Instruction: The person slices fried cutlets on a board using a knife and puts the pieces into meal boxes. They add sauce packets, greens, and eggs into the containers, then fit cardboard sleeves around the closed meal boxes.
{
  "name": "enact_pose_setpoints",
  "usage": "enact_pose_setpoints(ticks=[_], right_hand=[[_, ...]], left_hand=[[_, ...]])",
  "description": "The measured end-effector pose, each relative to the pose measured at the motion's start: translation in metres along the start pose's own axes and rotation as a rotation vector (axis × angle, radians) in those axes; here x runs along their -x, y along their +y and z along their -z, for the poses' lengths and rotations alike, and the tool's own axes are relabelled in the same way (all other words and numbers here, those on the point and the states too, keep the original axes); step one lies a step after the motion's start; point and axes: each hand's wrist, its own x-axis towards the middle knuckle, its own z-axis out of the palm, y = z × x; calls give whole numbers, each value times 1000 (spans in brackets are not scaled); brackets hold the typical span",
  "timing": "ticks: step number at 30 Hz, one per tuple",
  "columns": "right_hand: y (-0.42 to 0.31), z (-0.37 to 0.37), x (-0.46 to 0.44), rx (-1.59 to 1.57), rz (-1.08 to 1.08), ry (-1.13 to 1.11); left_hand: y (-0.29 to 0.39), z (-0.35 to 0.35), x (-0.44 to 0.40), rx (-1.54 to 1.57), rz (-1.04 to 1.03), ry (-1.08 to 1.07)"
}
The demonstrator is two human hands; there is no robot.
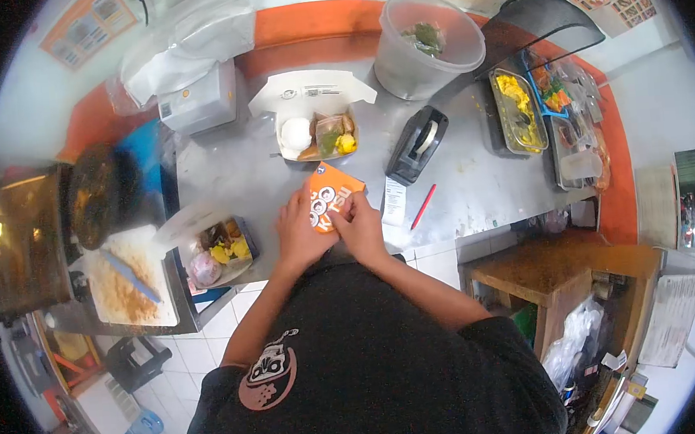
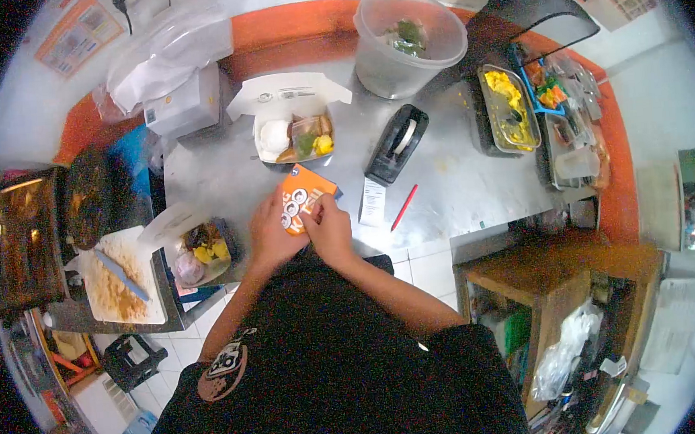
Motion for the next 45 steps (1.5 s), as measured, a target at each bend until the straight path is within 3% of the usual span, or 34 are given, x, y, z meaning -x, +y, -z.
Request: enact_pose_setpoints(ticks=[6, 9, 12, 14, 17, 18, 22, 26, 28, 30, 33, 35, 38, 40, 43, 45], right_hand=[[17, 0, 0, -148, -10, 20], [24, 3, 0, -134, -16, 13], [22, 8, 4, -53, -38, 39], [23, 3, 8, -133, -79, 67], [13, -5, -5, 225, 223, 132], [8, -8, -12, 278, 220, 107], [-2, -9, -61, 307, 261, 124], [-17, 13, -162, -56, 274, 314], [-7, 12, -212, 114, 554, 476], [11, 5, -240, 175, 460, 366], [8, 6, -234, 161, 253, 320], [16, 7, -213, 161, 155, 353], [42, -4, -186, 175, 89, 395], [46, -11, -173, 134, 56, 381], [43, -12, -172, 464, 148, 405], [58, -18, -185, 196, 220, 359]], left_hand=[[-6, 2, 2, 38, 8, 20], [-27, -8, 1, 494, 148, -44], [-39, -9, 3, 542, 161, 3], [-32, 0, 8, 288, 138, -1], [-11, 11, 9, 9, 90, -41], [-6, 11, 12, -64, 75, -58], [-12, -6, 8, -145, 156, -76], [-14, 2, -49, -126, -54, 255], [-17, 27, -112, -152, -124, 439], [-36, 39, -169, -264, -204, 651], [-79, 27, -201, -101, 23, 416], [-77, 28, -181, -140, 69, 334], [-86, -4, -142, -180, 0, 381], [-93, -25, -133, -67, 94, 436], [-92, -43, -137, 298, 299, 476], [-93, -46, -141, 463, 371, 475]])
